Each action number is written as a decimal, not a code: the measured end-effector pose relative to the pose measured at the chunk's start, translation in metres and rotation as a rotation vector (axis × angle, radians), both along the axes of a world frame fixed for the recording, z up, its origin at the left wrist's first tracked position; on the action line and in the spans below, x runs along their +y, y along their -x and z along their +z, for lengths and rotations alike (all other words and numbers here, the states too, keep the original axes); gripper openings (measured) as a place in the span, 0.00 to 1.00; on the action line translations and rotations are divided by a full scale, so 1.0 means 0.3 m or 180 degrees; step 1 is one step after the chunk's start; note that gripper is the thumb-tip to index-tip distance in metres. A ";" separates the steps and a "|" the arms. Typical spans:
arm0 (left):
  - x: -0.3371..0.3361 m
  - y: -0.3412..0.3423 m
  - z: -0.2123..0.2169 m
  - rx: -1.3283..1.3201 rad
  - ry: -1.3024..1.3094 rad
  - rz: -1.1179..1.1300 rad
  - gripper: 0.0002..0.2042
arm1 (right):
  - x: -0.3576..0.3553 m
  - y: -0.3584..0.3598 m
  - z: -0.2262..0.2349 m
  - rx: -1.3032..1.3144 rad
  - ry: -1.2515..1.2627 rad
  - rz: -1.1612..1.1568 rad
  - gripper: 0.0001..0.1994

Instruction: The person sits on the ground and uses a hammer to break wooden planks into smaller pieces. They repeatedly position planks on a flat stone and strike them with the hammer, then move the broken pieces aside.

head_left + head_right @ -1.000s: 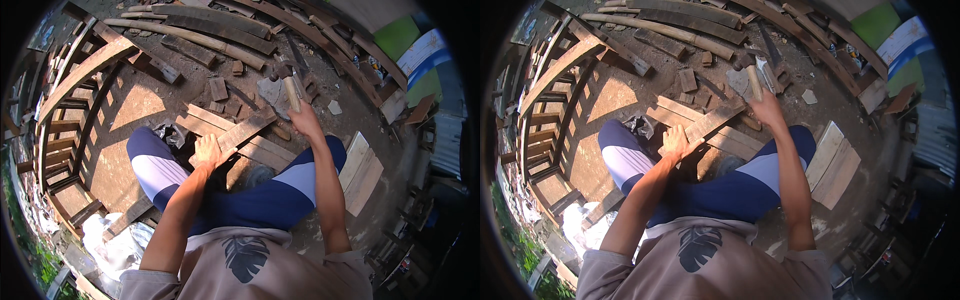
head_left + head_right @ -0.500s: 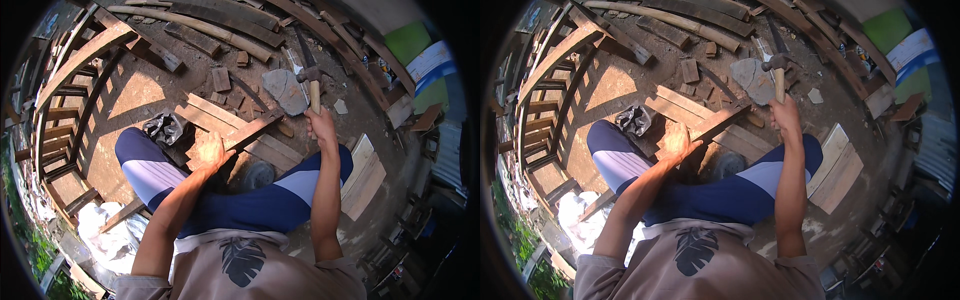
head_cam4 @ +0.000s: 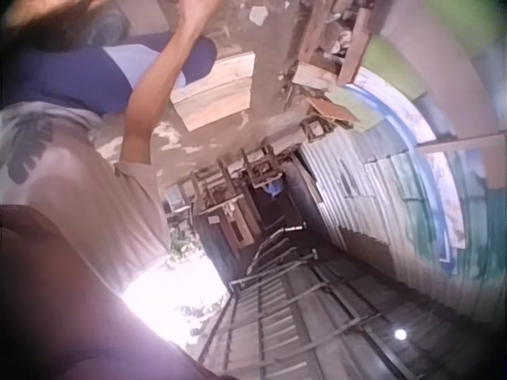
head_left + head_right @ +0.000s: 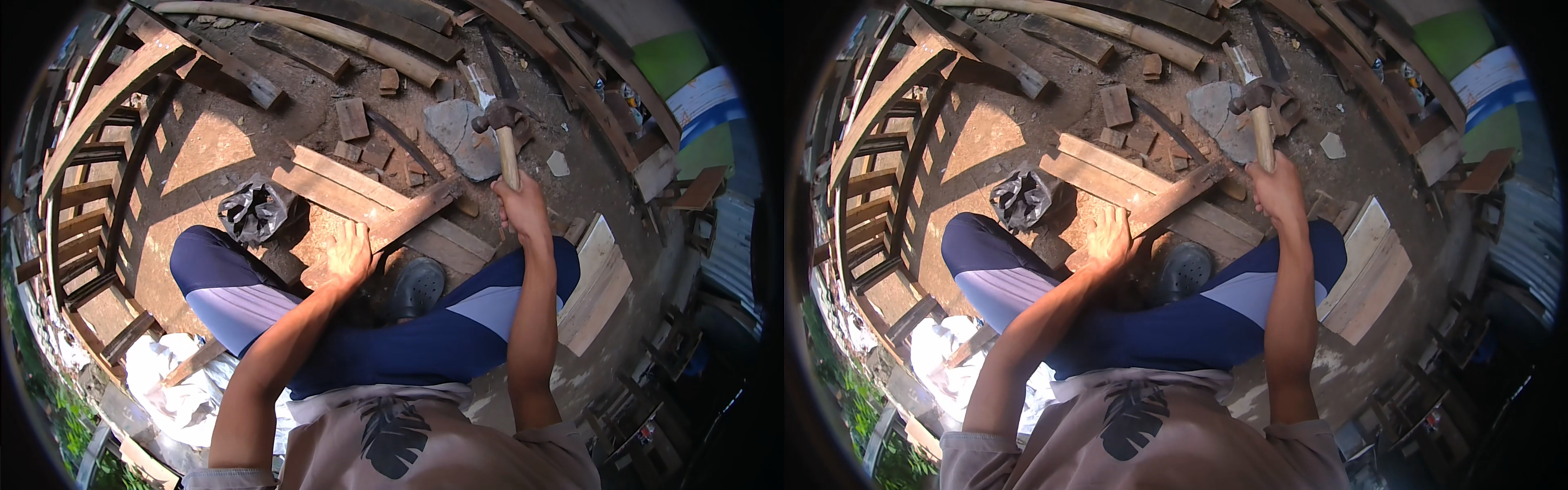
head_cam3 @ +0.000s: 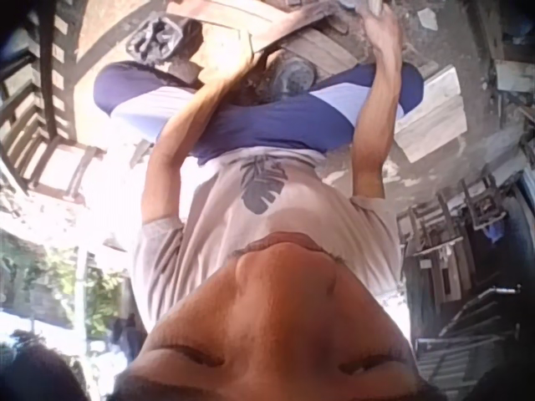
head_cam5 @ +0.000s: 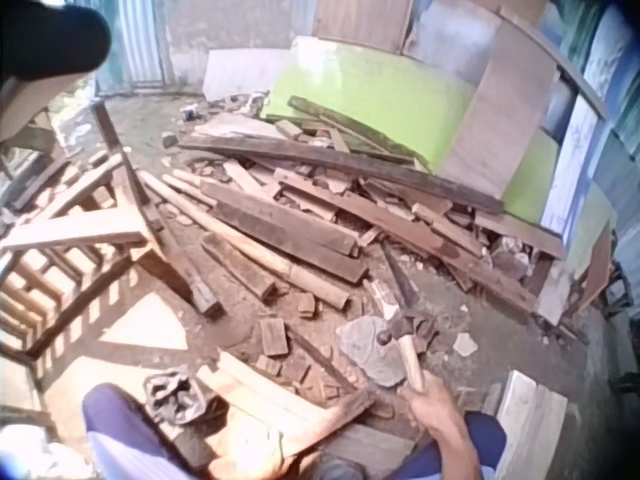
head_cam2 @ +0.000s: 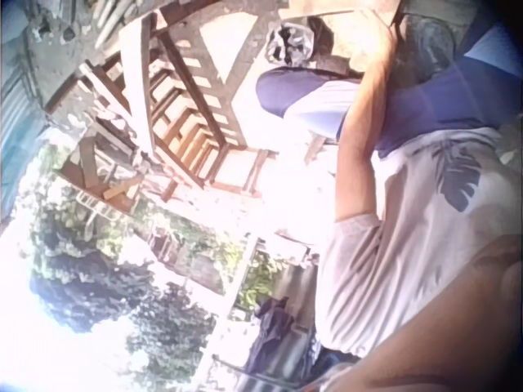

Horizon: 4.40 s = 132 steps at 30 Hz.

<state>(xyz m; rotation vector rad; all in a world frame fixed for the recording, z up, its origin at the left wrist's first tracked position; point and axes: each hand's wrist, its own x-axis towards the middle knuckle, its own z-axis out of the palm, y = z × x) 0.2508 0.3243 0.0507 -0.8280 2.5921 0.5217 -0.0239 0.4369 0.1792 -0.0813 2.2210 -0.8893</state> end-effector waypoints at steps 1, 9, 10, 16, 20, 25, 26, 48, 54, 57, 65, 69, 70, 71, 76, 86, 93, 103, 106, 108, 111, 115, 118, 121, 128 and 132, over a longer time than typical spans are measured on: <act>-0.001 0.005 0.000 0.0019 -0.0009 0.0060 0.32 | 0.000 0.000 -0.002 0.0022 -0.0037 0.0005 0.06; -0.129 0.002 -0.006 0.0506 -0.0648 0.0593 0.35 | -0.029 -0.014 0.008 0.0179 -0.0082 0.0169 0.08; -0.142 0.000 -0.021 0.0560 -0.0677 0.0657 0.34 | -0.015 -0.012 -0.021 0.0476 -0.0150 0.0383 0.10; -0.170 0.013 -0.039 0.0198 -0.0591 0.0709 0.46 | 0.014 -0.093 -0.076 0.0994 -0.0143 0.1144 0.17; -0.174 0.029 -0.039 -0.0029 -0.0527 0.0704 0.48 | 0.020 -0.146 -0.103 0.1102 -0.0451 0.1636 0.18; -0.176 0.033 -0.018 -0.0039 -0.0580 0.0722 0.47 | -0.008 -0.141 -0.053 0.1268 -0.0265 0.1497 0.17; -0.177 0.032 -0.019 -0.0044 -0.0587 0.0717 0.46 | -0.023 -0.136 -0.020 0.1409 -0.0078 0.1381 0.16; -0.162 0.000 -0.012 0.0588 0.0013 0.0710 0.33 | -0.032 -0.183 0.026 0.1218 0.0116 0.0931 0.13; -0.191 -0.024 -0.026 0.0692 0.0446 0.0441 0.28 | 0.075 -0.200 -0.157 0.0772 -0.0159 0.0365 0.12; -0.182 -0.026 -0.027 0.0554 0.0435 0.0433 0.29 | 0.049 -0.204 -0.111 0.0348 -0.0013 -0.0058 0.10; -0.169 -0.018 -0.035 0.0483 0.0493 0.0451 0.29 | 0.025 -0.203 -0.099 0.0068 0.0023 -0.0232 0.10; -0.185 0.006 -0.016 0.0514 0.0290 0.0817 0.31 | 0.045 -0.206 -0.134 0.0760 -0.0301 0.0547 0.14; -0.191 0.005 -0.018 0.0529 0.0204 0.0880 0.32 | 0.047 -0.205 -0.139 0.1054 -0.0325 0.0813 0.15; -0.200 0.000 -0.023 0.0543 0.0119 0.0943 0.32 | 0.047 -0.206 -0.138 0.1009 -0.0314 0.0832 0.15; -0.300 0.027 0.058 -0.0031 -0.0385 0.1204 0.39 | -0.029 -0.205 -0.093 0.0966 0.0010 0.0848 0.15; -0.323 0.023 0.094 -0.0339 -0.0539 0.1191 0.45 | -0.038 -0.189 -0.210 0.0912 -0.0204 0.1124 0.15; -0.348 0.019 0.084 -0.0457 -0.0510 0.1166 0.46 | -0.113 -0.184 -0.052 0.1708 0.1042 0.0509 0.10; -0.339 0.029 0.055 -0.0480 -0.0464 0.1034 0.47 | -0.112 -0.235 -0.240 0.1105 -0.0337 0.0729 0.14; -0.352 0.026 0.060 -0.0528 -0.0452 0.1074 0.47 | -0.207 -0.205 -0.084 0.1105 0.0138 0.0545 0.14; -0.353 0.026 0.070 -0.0568 -0.0474 0.1074 0.48 | -0.243 -0.184 0.043 0.1274 0.0633 0.0459 0.15; -0.342 0.013 0.054 -0.0305 -0.0488 0.1150 0.45 | -0.210 -0.201 0.011 0.1198 0.1048 -0.0056 0.15; -0.336 0.024 0.058 -0.0266 -0.0476 0.1099 0.45 | -0.125 -0.258 -0.243 0.1224 0.0557 0.0072 0.14; -0.354 0.023 0.043 -0.0236 -0.0387 0.1109 0.45 | -0.144 -0.215 -0.230 0.0637 0.0173 0.0231 0.13; -0.335 0.002 0.046 -0.0325 -0.0408 0.1143 0.45 | -0.200 -0.206 -0.044 0.0327 0.1012 -0.0371 0.12; -0.318 0.033 0.035 -0.0111 -0.0358 0.1109 0.44 | -0.076 -0.253 -0.360 0.1290 0.0551 -0.0098 0.11; -0.323 0.004 0.024 -0.0240 -0.0287 0.1141 0.47 | -0.154 -0.186 -0.191 0.0309 0.0700 -0.0749 0.11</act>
